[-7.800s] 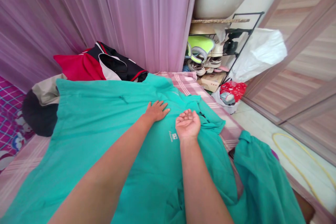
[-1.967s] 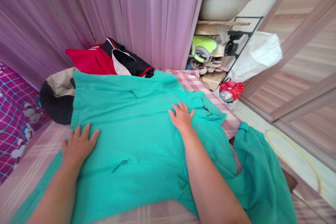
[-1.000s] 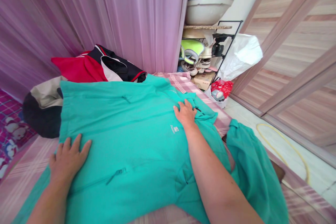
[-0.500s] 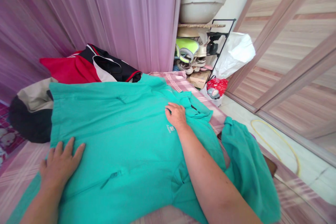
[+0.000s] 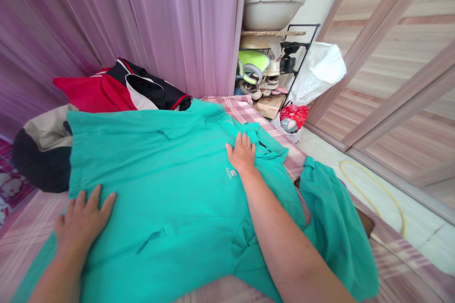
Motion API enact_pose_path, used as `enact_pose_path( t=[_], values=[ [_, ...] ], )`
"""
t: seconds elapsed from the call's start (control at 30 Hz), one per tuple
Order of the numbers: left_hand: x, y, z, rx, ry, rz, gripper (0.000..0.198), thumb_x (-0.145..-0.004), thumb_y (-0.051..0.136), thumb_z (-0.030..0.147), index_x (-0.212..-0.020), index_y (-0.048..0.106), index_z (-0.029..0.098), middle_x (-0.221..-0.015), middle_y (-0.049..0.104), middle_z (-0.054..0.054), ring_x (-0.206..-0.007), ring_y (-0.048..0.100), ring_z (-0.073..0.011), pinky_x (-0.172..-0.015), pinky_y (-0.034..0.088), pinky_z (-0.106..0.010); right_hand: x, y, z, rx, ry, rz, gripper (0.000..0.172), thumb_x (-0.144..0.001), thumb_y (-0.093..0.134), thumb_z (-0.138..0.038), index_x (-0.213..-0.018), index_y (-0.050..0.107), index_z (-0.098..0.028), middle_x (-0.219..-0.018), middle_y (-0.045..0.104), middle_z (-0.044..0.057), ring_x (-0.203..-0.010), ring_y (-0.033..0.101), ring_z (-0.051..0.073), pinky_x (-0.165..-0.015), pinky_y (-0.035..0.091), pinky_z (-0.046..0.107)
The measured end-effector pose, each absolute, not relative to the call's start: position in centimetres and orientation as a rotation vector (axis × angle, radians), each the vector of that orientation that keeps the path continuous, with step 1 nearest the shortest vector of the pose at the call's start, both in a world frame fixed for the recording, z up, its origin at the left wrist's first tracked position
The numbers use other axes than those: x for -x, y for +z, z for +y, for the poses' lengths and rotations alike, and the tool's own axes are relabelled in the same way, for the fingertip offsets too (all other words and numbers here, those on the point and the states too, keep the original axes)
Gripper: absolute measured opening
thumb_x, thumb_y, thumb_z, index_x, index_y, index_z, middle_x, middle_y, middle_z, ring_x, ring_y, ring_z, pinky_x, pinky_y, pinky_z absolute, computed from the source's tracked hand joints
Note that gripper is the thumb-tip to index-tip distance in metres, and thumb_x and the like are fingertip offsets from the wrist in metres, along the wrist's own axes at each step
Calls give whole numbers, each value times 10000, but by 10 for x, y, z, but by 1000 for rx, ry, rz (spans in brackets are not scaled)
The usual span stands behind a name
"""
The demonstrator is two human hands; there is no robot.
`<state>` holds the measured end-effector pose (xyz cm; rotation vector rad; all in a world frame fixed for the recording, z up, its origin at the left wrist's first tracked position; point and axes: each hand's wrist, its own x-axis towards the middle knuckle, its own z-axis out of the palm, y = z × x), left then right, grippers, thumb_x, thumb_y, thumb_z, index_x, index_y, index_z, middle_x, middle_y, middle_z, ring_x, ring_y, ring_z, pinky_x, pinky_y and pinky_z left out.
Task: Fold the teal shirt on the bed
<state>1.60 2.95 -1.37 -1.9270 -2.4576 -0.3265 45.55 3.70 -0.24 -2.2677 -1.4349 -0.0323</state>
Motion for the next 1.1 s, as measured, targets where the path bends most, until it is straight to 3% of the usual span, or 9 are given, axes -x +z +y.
enact_pose_path(
  t=[0.1,0.2,0.37,0.57,0.7,1.1],
  values=[
    [-15,-14,30,1944,-317,-2454,1019,-697,78,868,-1468,436,306,-1647,283,-23,-1442,300,-430,-1043,268,-666,-456,-3,37,2372,100,-1499,676,-1020,310,-485,-1509,407,-29,-1581,359,229,-1465,306,343,-1190,184,567],
    [-17,-10,29,1953,-258,-2480,978,-757,87,831,-1499,404,278,-1637,316,-49,-1457,264,-438,-1045,264,-665,-451,1,37,2325,-31,-1531,653,-1031,292,-468,-1554,338,-80,-1629,273,196,-1503,234,320,-1202,134,581],
    [-31,1,22,1898,-107,-2529,901,-875,107,689,-1554,336,143,-1631,290,-192,-1494,265,-382,-1166,236,-606,-437,4,35,2155,101,-1941,617,-1033,291,-507,-1555,364,-187,-1639,285,123,-1518,212,275,-1212,139,564],
    [-40,8,18,1872,-12,-2533,852,-906,70,642,-1575,287,161,-1636,277,-165,-1494,260,-364,-1177,222,-570,-426,7,31,2074,36,-1991,622,-1031,305,-528,-1563,350,-208,-1656,236,116,-1530,175,272,-1218,96,574],
    [-40,9,18,1871,12,-2534,848,-910,69,638,-1573,290,157,-1635,275,-171,-1493,257,-366,-1173,223,-568,-422,8,30,2030,134,-2112,591,-1037,279,-527,-1533,406,-234,-1635,302,87,-1518,218,252,-1219,78,589],
    [-40,5,17,1854,-12,-2517,825,-923,89,627,-1566,310,161,-1631,292,-174,-1490,272,-360,-1174,222,-557,-447,-3,36,2249,70,-1856,561,-1044,250,-492,-1514,432,-246,-1635,309,92,-1501,250,269,-1182,191,598]
  ],
)
